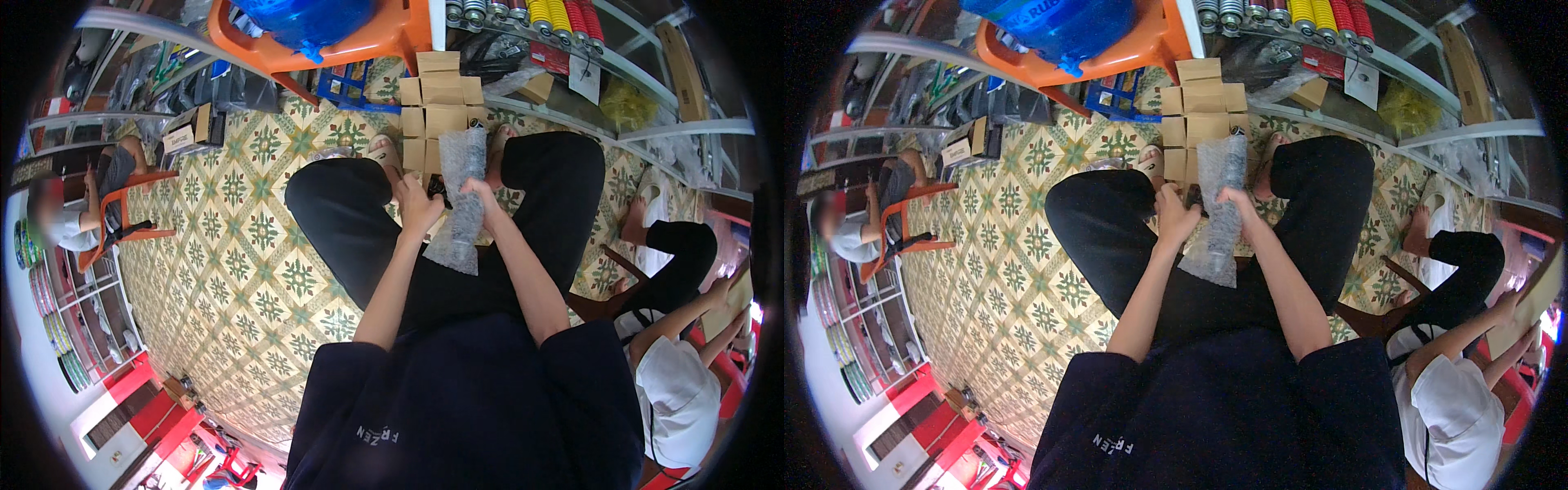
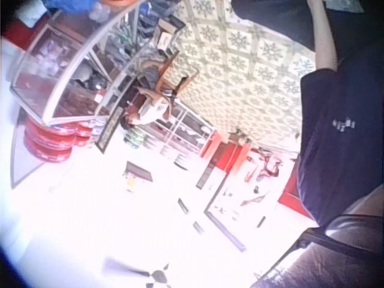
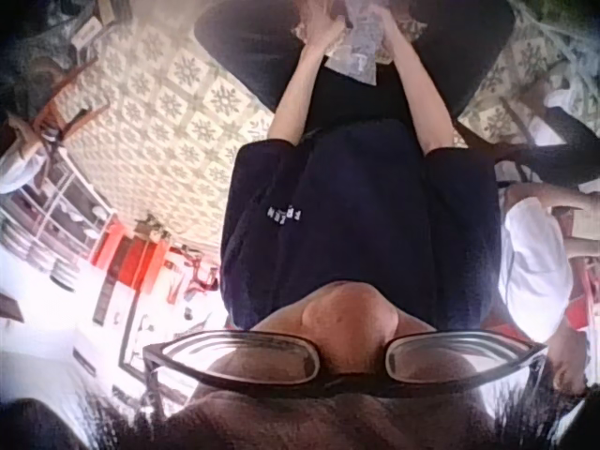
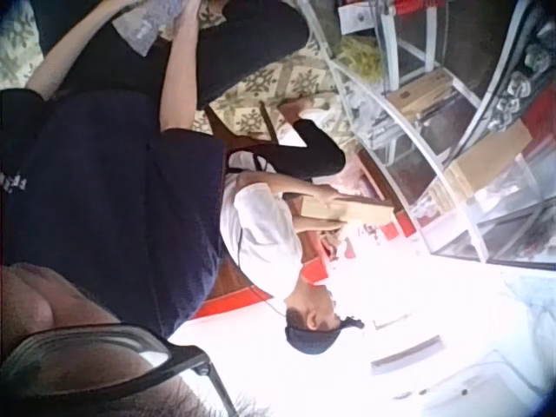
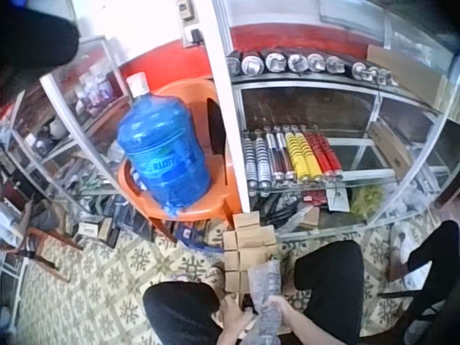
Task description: The person wraps motorcycle shock absorbers in bubble wrap and places them into cardboard boxes, then stacks the filled boxes on a shelf.
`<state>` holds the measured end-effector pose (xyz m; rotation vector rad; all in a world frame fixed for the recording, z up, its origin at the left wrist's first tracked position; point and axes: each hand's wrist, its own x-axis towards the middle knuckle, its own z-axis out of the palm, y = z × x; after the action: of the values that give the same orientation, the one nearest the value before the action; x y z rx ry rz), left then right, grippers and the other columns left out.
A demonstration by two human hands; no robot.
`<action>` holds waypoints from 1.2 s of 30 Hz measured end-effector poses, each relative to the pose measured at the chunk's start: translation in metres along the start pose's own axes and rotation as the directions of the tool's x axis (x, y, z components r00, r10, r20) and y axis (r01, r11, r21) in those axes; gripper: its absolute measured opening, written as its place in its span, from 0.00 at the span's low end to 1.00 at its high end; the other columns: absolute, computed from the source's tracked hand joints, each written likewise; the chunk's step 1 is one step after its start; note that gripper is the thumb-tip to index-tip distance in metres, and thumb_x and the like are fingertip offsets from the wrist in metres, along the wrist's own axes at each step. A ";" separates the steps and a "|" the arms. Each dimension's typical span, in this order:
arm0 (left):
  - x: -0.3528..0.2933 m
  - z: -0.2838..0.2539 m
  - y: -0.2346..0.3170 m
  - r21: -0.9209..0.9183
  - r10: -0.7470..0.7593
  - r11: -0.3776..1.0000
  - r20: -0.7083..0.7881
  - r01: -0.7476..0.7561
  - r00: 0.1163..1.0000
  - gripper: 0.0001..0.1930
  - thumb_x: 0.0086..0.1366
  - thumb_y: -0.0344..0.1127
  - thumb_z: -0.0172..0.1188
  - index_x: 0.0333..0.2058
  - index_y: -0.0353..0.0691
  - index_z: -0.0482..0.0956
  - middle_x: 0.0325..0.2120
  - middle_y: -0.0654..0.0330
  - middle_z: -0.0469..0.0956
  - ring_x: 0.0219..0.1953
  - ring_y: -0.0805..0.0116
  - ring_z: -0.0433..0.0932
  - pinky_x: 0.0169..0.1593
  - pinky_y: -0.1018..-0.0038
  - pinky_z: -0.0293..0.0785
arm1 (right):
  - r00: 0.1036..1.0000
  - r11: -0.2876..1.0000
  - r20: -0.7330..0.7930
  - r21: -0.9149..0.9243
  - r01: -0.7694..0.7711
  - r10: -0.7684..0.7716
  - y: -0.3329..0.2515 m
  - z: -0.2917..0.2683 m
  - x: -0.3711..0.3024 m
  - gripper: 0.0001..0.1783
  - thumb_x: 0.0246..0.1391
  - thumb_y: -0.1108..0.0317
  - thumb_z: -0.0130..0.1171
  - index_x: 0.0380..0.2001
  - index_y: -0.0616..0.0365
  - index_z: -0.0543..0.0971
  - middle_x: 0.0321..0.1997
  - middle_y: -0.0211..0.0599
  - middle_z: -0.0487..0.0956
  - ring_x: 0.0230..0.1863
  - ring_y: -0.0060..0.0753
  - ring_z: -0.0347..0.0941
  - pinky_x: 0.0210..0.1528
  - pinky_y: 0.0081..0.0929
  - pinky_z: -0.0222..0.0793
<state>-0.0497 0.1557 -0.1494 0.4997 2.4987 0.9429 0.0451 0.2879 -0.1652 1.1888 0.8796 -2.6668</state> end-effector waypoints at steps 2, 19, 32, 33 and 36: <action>0.009 0.009 0.003 0.038 -0.043 0.998 -0.008 0.043 0.999 0.25 0.49 0.28 0.61 0.46 0.29 0.64 0.49 0.38 0.64 0.50 0.42 0.69 0.54 0.60 0.65 | 1.000 1.000 -0.014 -0.007 0.016 -0.016 0.003 -0.010 0.007 0.13 0.36 0.61 0.55 0.27 0.55 0.74 0.26 0.33 0.73 0.27 0.32 0.70 0.33 0.30 0.67; 0.007 -0.007 0.001 0.086 0.261 0.963 -0.094 -0.254 0.961 0.18 0.46 0.19 0.57 0.39 0.38 0.74 0.46 0.43 0.64 0.45 0.40 0.69 0.47 0.55 0.70 | 0.768 0.725 -0.030 0.309 0.615 -0.639 -0.064 -0.013 -0.052 0.20 0.27 0.77 0.51 0.33 0.65 0.74 0.33 0.38 0.75 0.41 0.37 0.72 0.70 0.45 0.50; 0.000 -0.012 -0.008 0.467 0.116 0.881 -0.052 -0.079 0.992 0.20 0.42 0.37 0.71 0.37 0.40 0.80 0.43 0.49 0.63 0.47 0.47 0.64 0.47 0.57 0.69 | 0.824 0.760 -0.199 0.318 0.566 -0.531 -0.049 -0.018 -0.038 0.26 0.31 0.84 0.48 0.42 0.66 0.71 0.39 0.41 0.73 0.46 0.45 0.73 0.61 0.45 0.66; 0.000 -0.011 -0.007 0.468 0.119 0.880 -0.052 -0.081 0.992 0.20 0.42 0.37 0.71 0.37 0.40 0.80 0.43 0.49 0.63 0.47 0.47 0.64 0.47 0.57 0.69 | 0.823 0.759 -0.198 0.319 0.568 -0.533 -0.048 -0.018 -0.037 0.26 0.31 0.84 0.48 0.42 0.66 0.71 0.39 0.41 0.73 0.46 0.45 0.73 0.61 0.45 0.66; -0.001 -0.008 -0.006 0.446 0.119 0.888 0.008 -0.110 0.993 0.22 0.43 0.43 0.72 0.40 0.45 0.81 0.45 0.47 0.62 0.47 0.45 0.64 0.50 0.58 0.67 | 0.791 0.730 -0.167 0.311 0.609 -0.588 -0.046 -0.017 -0.036 0.26 0.31 0.84 0.48 0.42 0.66 0.71 0.40 0.41 0.73 0.48 0.45 0.72 0.60 0.44 0.66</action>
<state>-0.0539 0.1473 -0.1480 0.7904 2.7308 0.4003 0.0673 0.3303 -0.1272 1.2058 0.9553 -3.4572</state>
